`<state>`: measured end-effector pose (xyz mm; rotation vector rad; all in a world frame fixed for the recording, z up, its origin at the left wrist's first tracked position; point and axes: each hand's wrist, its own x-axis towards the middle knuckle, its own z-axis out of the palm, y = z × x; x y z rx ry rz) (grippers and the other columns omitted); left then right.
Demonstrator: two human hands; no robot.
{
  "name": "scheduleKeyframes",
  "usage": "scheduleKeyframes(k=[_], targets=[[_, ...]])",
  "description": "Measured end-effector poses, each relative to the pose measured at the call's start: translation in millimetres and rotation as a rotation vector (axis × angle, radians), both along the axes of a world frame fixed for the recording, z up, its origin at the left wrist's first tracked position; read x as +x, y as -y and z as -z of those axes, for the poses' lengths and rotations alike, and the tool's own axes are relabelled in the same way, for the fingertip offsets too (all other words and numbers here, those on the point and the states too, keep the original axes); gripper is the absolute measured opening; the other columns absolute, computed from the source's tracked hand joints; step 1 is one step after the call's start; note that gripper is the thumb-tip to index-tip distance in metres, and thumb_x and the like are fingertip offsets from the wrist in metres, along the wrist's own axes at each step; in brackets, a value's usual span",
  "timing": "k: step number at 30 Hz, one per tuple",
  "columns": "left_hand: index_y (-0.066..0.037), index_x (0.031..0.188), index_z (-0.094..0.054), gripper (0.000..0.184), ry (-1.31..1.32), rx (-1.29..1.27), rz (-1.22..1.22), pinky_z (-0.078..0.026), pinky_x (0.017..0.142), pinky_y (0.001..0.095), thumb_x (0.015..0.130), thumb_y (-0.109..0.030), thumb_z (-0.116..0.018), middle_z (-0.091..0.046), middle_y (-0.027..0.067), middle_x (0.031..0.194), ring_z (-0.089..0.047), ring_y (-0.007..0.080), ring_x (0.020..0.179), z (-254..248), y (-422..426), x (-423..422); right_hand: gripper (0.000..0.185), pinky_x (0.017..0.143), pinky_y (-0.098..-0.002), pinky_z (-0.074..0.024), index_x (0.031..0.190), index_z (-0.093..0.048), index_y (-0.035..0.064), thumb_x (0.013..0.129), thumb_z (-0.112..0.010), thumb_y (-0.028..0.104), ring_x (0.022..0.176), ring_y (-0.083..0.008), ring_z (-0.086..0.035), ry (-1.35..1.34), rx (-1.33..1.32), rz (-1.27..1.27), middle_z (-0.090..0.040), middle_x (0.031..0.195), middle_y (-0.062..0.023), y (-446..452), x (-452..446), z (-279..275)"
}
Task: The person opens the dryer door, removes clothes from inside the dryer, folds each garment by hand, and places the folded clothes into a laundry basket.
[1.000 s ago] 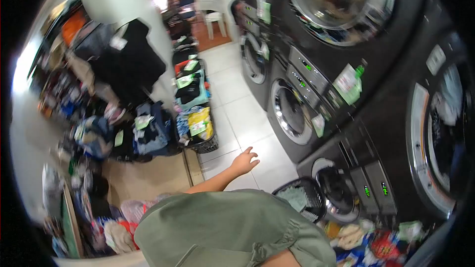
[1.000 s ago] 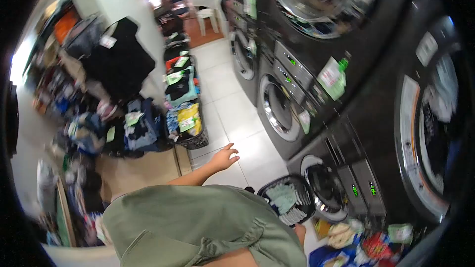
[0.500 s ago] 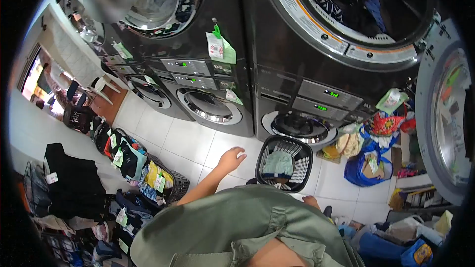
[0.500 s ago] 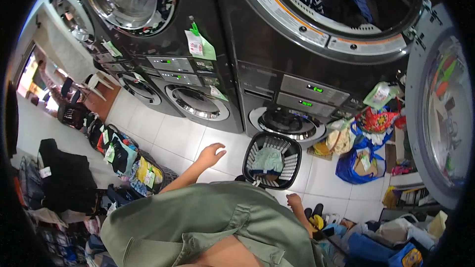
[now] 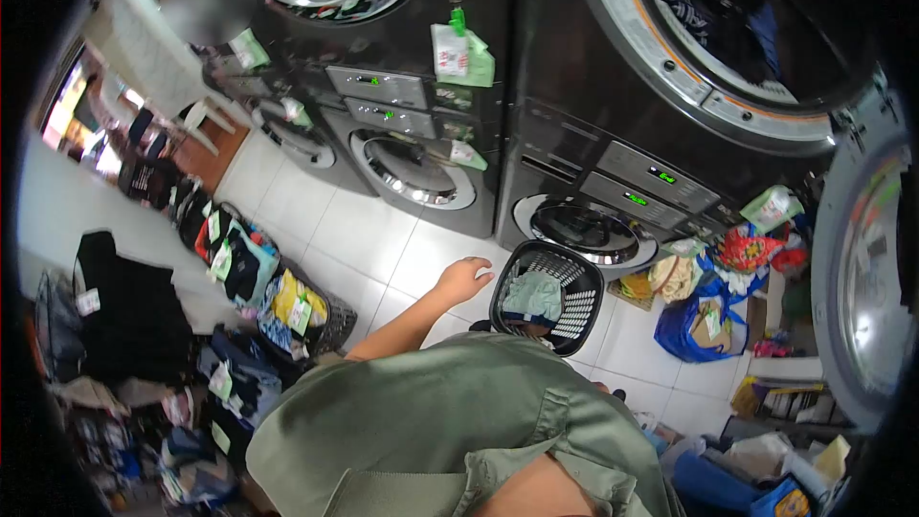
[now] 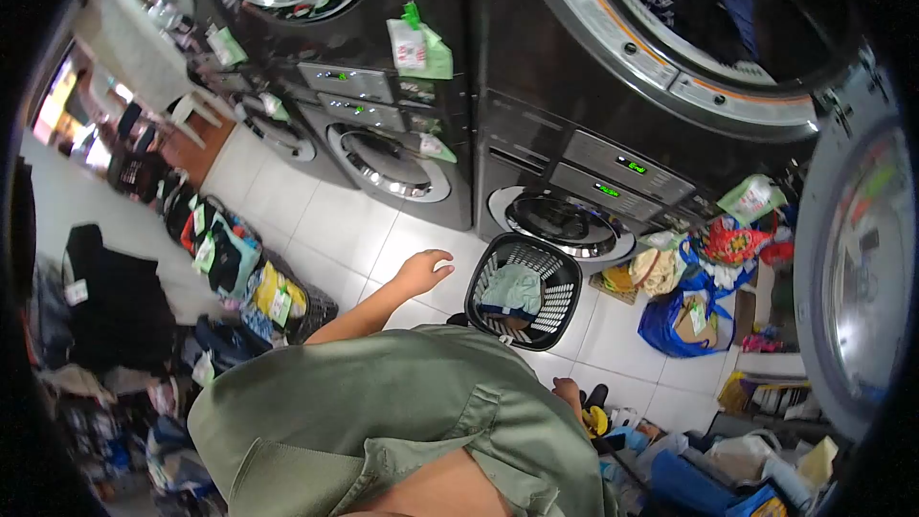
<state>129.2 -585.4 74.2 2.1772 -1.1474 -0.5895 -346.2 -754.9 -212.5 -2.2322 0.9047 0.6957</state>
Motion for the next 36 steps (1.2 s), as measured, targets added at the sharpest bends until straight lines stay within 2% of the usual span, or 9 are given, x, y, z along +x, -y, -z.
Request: scheduleKeyframes(k=[1,3,9,14,23,24,27,31,36], targets=[[-0.007,0.098,-0.058,0.03,-0.008,-0.002,-0.016,-0.043,0.079,0.0359,0.078,-0.029,-0.054,-0.058,0.0136,0.1,-0.054,0.0299,0.091,0.7,-4.9,1.6,0.028,0.06,-0.0388,-0.0454,0.082,-0.055,0.0,0.074,-0.052,0.027,0.061,-0.0303,-0.058,0.009,-0.206,-0.412,-0.056,0.064,-0.0149,2.9,9.4,-12.2],[-0.007,0.098,-0.058,0.03,-0.023,0.002,-0.072,-0.043,0.08,0.036,0.078,-0.03,-0.054,-0.058,0.0139,0.1,-0.054,0.0302,0.092,-0.6,-18.5,3.9,0.028,0.06,-0.0377,-0.0457,0.081,-0.055,0.0006,0.074,-0.053,0.027,0.063,-0.0284,-0.058,0.132,-0.229,-0.482,-0.057,0.064,-0.0133,17.2,11.3,10.2],[-0.007,0.098,-0.058,0.032,-0.054,0.067,-0.253,-0.042,0.08,0.0366,0.079,-0.031,-0.053,-0.058,0.0143,0.1,-0.054,0.0309,0.092,-3.7,-70.9,8.3,0.024,0.041,-0.0283,-0.0348,0.09,-0.053,0.0052,0.078,-0.053,0.027,0.051,-0.0165,-0.051,0.006,0.277,0.665,-0.053,0.064,-0.0057,41.6,111.0,-104.7],[-0.007,0.098,-0.059,0.033,-0.123,0.124,-0.389,-0.042,0.079,0.0371,0.079,-0.032,-0.052,-0.059,0.0156,0.096,-0.055,0.0311,0.091,-7.0,-110.8,5.1,0.024,0.049,-0.031,-0.0424,0.097,-0.051,0.0037,0.079,-0.053,0.019,0.053,-0.015,-0.048,0.044,0.392,0.741,-0.053,0.072,-0.0071,40.9,172.2,-152.4],[-0.006,0.097,-0.059,0.033,-0.151,0.14,-0.513,-0.043,0.078,0.0375,0.08,-0.033,-0.051,-0.059,0.0158,0.095,-0.055,0.0315,0.09,16.3,-152.3,2.3,0.033,0.042,-0.0345,-0.0414,0.078,-0.057,-0.0006,0.082,-0.048,0.031,0.041,-0.021,-0.052,-0.082,0.296,0.145,-0.056,0.052,-0.0107,30.1,234.1,-117.0],[-0.006,0.097,-0.059,0.034,-0.195,0.134,-0.525,-0.043,0.078,0.0384,0.08,-0.034,-0.051,-0.059,0.0165,0.095,-0.055,0.0322,0.089,22.6,-154.7,2.4,0.039,0.045,-0.0367,-0.042,0.079,-0.057,0.0004,0.083,-0.044,0.037,0.043,-0.0224,-0.054,-0.024,0.095,-0.213,-0.054,0.048,-0.0103,44.8,223.5,-47.0],[-0.004,0.096,-0.059,0.035,-0.266,0.315,-0.449,-0.044,0.076,0.0384,0.08,-0.035,-0.051,-0.06,0.0171,0.093,-0.056,0.0332,0.088,63.2,-173.6,7.8,0.034,0.064,-0.0414,-0.0454,0.089,-0.057,0.0035,0.082,-0.043,0.033,0.064,-0.0294,-0.058,0.526,-0.295,-0.533,-0.06,0.066,-0.0154,34.9,229.9,-30.8],[-0.006,0.095,-0.059,0.036,-0.143,0.559,-0.195,-0.045,0.074,0.0385,0.08,-0.037,-0.051,-0.06,0.0176,0.089,-0.057,0.0338,0.086,86.5,-177.1,10.7,0.029,0.071,-0.036,-0.0443,0.08,-0.061,0.0051,0.075,-0.055,0.033,0.081,-0.0308,-0.057,0.197,0.083,0.312,-0.06,0.085,-0.0143,7.4,257.0,-111.0],[-0.006,0.096,-0.059,0.038,-0.156,0.564,0.0,-0.044,0.074,0.0381,0.08,-0.04,-0.049,-0.061,0.0161,0.088,-0.057,0.0323,0.086,83.7,-121.3,25.8,0.027,0.069,-0.0395,-0.0438,0.076,-0.059,0.0043,0.073,-0.056,0.031,0.079,-0.0327,-0.056,0.441,0.017,0.476,-0.06,0.082,-0.0139,-14.8,204.8,-94.8]])
